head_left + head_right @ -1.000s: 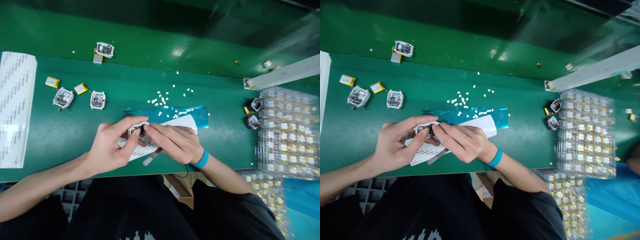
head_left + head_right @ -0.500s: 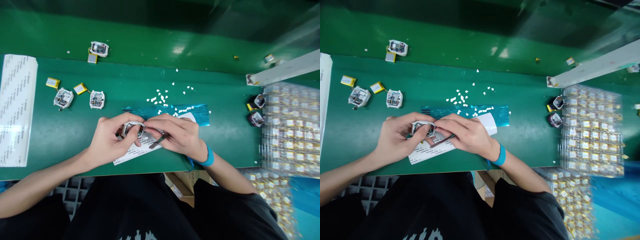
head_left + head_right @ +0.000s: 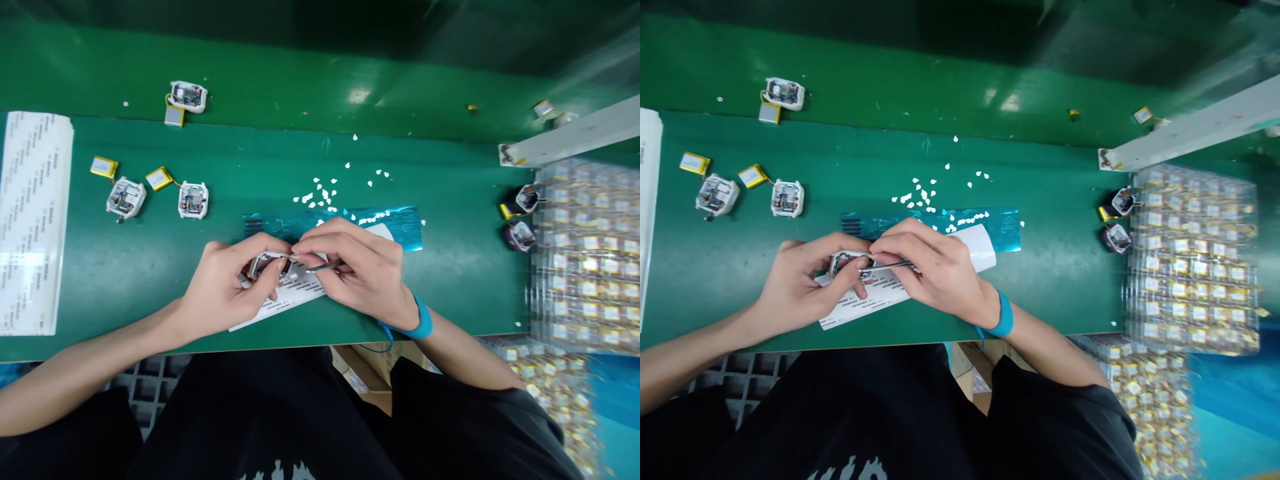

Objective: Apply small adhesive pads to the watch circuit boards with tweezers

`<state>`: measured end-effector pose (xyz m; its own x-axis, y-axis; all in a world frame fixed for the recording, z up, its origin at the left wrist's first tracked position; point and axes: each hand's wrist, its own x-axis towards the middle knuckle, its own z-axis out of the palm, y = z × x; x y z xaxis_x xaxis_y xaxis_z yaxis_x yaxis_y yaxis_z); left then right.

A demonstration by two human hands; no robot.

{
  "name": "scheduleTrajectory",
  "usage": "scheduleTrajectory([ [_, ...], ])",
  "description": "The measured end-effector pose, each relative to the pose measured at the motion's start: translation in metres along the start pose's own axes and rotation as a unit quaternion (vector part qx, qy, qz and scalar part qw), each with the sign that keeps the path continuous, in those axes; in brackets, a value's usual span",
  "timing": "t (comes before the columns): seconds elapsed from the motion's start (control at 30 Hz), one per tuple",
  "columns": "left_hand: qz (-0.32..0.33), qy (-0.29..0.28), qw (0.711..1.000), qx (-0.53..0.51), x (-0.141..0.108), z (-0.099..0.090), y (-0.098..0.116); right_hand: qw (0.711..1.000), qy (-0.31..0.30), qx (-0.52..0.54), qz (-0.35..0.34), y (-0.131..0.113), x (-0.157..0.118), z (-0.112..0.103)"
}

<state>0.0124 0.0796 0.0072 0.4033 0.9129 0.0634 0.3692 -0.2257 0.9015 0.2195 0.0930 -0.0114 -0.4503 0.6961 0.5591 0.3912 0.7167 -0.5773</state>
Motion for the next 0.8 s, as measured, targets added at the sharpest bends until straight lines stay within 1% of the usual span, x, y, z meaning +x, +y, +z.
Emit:
scheduleTrajectory([
  [0.07, -0.013, -0.012, 0.999, -0.034, 0.000, 0.000, 0.001, 0.998, 0.016, -0.053, -0.018, -0.002, -0.003, 0.002],
  [0.1, -0.026, -0.020, 0.998, -0.060, 0.000, 0.000, 0.002, 0.996, 0.014, -0.082, -0.034, -0.002, -0.005, 0.002],
  [0.2, -0.065, -0.042, 0.988, -0.135, 0.001, -0.002, 0.004, 0.984, -0.014, -0.157, -0.084, -0.001, -0.009, -0.002],
  [0.27, -0.084, -0.056, 0.979, -0.176, 0.002, -0.003, 0.004, 0.976, -0.040, -0.186, -0.106, 0.000, -0.010, -0.005],
  [0.33, -0.102, -0.071, 0.971, -0.206, 0.002, -0.003, 0.005, 0.975, -0.058, -0.180, -0.115, 0.001, -0.009, -0.008],
  [0.4, -0.112, -0.081, 0.965, -0.223, 0.002, -0.003, 0.004, 0.981, -0.061, -0.150, -0.107, 0.003, -0.008, -0.008],
  [0.5, -0.107, -0.077, 0.968, -0.213, 0.002, -0.003, 0.004, 0.989, -0.043, -0.108, -0.090, 0.004, -0.006, -0.006],
  [0.57, -0.102, -0.070, 0.970, -0.209, 0.002, -0.002, 0.004, 0.990, -0.045, -0.099, -0.088, 0.003, -0.005, -0.005],
  [0.7, -0.105, -0.069, 0.968, -0.218, 0.003, -0.002, 0.004, 0.985, -0.072, -0.119, -0.100, 0.001, -0.006, -0.007],
  [0.73, -0.109, -0.068, 0.968, -0.217, 0.003, -0.001, 0.004, 0.984, -0.068, -0.131, -0.101, 0.002, -0.005, -0.009],
  [0.8, -0.119, -0.063, 0.968, -0.212, 0.003, -0.001, 0.003, 0.982, -0.034, -0.170, -0.076, 0.006, -0.003, -0.012],
])
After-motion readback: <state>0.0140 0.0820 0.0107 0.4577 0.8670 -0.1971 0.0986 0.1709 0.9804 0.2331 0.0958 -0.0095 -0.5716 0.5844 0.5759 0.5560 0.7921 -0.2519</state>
